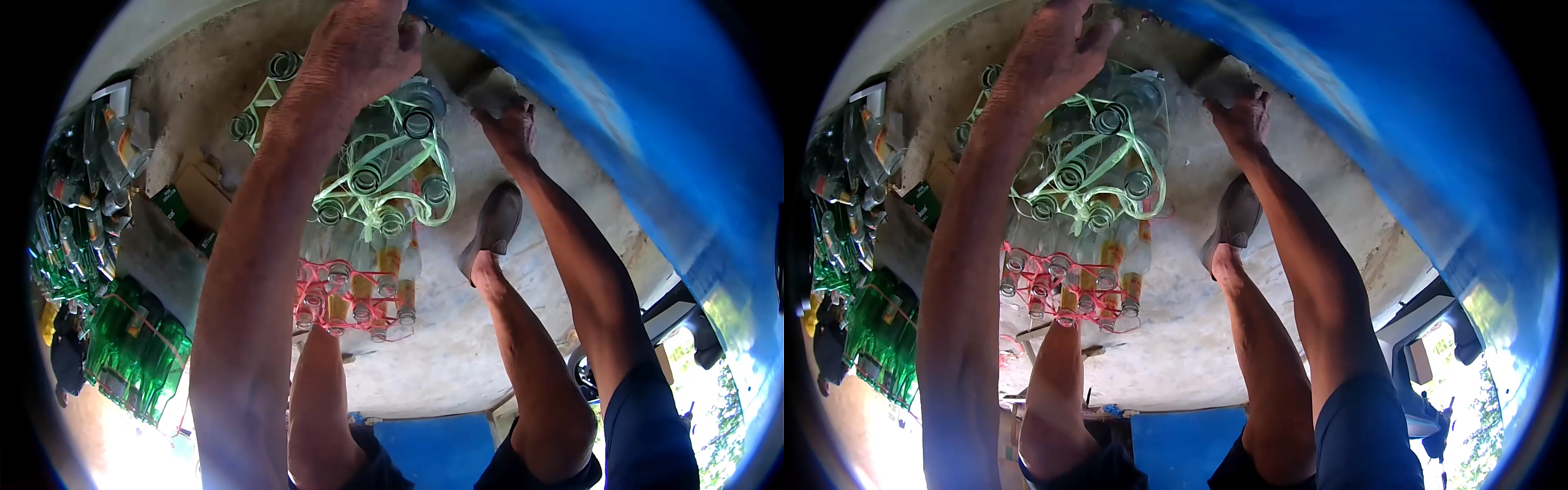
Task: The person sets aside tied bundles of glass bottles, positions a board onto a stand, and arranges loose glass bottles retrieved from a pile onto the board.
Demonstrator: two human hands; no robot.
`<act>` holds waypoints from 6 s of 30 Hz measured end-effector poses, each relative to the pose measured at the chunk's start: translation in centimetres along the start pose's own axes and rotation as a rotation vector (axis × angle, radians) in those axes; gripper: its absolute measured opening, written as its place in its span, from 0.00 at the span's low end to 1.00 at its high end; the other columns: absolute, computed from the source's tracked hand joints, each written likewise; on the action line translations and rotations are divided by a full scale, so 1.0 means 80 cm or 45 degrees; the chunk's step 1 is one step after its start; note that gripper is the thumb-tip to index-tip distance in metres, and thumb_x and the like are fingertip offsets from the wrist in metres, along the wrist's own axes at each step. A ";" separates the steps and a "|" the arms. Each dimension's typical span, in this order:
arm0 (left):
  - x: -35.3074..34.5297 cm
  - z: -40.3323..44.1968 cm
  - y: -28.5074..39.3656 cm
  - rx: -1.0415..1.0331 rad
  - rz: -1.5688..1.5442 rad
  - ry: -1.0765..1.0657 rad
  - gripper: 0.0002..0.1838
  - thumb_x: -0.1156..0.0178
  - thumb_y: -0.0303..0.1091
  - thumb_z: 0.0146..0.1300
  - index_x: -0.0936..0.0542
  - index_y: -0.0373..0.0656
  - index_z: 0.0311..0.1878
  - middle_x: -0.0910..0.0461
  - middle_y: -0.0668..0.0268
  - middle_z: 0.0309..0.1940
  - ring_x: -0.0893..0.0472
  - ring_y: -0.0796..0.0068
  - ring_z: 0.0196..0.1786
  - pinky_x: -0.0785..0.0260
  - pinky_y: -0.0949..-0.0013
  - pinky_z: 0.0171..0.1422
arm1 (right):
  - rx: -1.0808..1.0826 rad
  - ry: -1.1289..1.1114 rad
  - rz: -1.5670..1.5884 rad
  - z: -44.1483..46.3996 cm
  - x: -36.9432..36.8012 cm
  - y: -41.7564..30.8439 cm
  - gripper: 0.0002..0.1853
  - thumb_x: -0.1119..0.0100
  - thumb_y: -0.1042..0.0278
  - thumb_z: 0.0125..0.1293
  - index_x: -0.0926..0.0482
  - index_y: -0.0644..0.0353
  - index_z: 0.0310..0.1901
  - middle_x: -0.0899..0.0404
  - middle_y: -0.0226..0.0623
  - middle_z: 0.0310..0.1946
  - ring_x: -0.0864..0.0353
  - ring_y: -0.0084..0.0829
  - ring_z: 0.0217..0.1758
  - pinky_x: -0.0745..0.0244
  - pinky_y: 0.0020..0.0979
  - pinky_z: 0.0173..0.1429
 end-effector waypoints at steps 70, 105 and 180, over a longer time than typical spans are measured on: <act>-0.001 -0.014 0.030 -0.127 -0.012 0.236 0.29 0.42 0.28 0.67 0.29 0.34 0.72 0.18 0.41 0.59 0.16 0.40 0.57 0.22 0.49 0.66 | 0.241 -0.369 -0.448 0.026 0.006 -0.051 0.46 0.26 0.55 0.59 0.35 0.74 0.73 0.32 0.68 0.70 0.27 0.59 0.72 0.26 0.49 0.73; 0.000 -0.014 0.026 -0.096 -0.031 0.225 0.28 0.41 0.28 0.64 0.26 0.38 0.70 0.17 0.42 0.57 0.15 0.39 0.55 0.20 0.47 0.62 | 0.172 -0.358 -0.077 0.026 -0.017 -0.012 0.59 0.18 0.35 0.45 0.31 0.63 0.74 0.32 0.58 0.73 0.37 0.51 0.79 0.49 0.52 0.83; 0.144 -0.189 -0.056 0.779 -0.664 0.883 0.27 0.31 0.48 0.73 0.19 0.32 0.60 0.17 0.56 0.53 0.18 0.68 0.52 0.23 0.64 0.57 | -0.979 -1.087 1.567 -0.159 -0.013 -0.146 0.58 0.47 0.18 0.68 0.51 0.58 0.84 0.33 0.60 0.73 0.25 0.53 0.71 0.21 0.59 0.65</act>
Point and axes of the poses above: each hand's wrist, its own z-axis towards the middle knuckle, its own x-axis out of the back of the hand, y = z × x, the point moved 10 cm from there along z, towards the middle knuckle
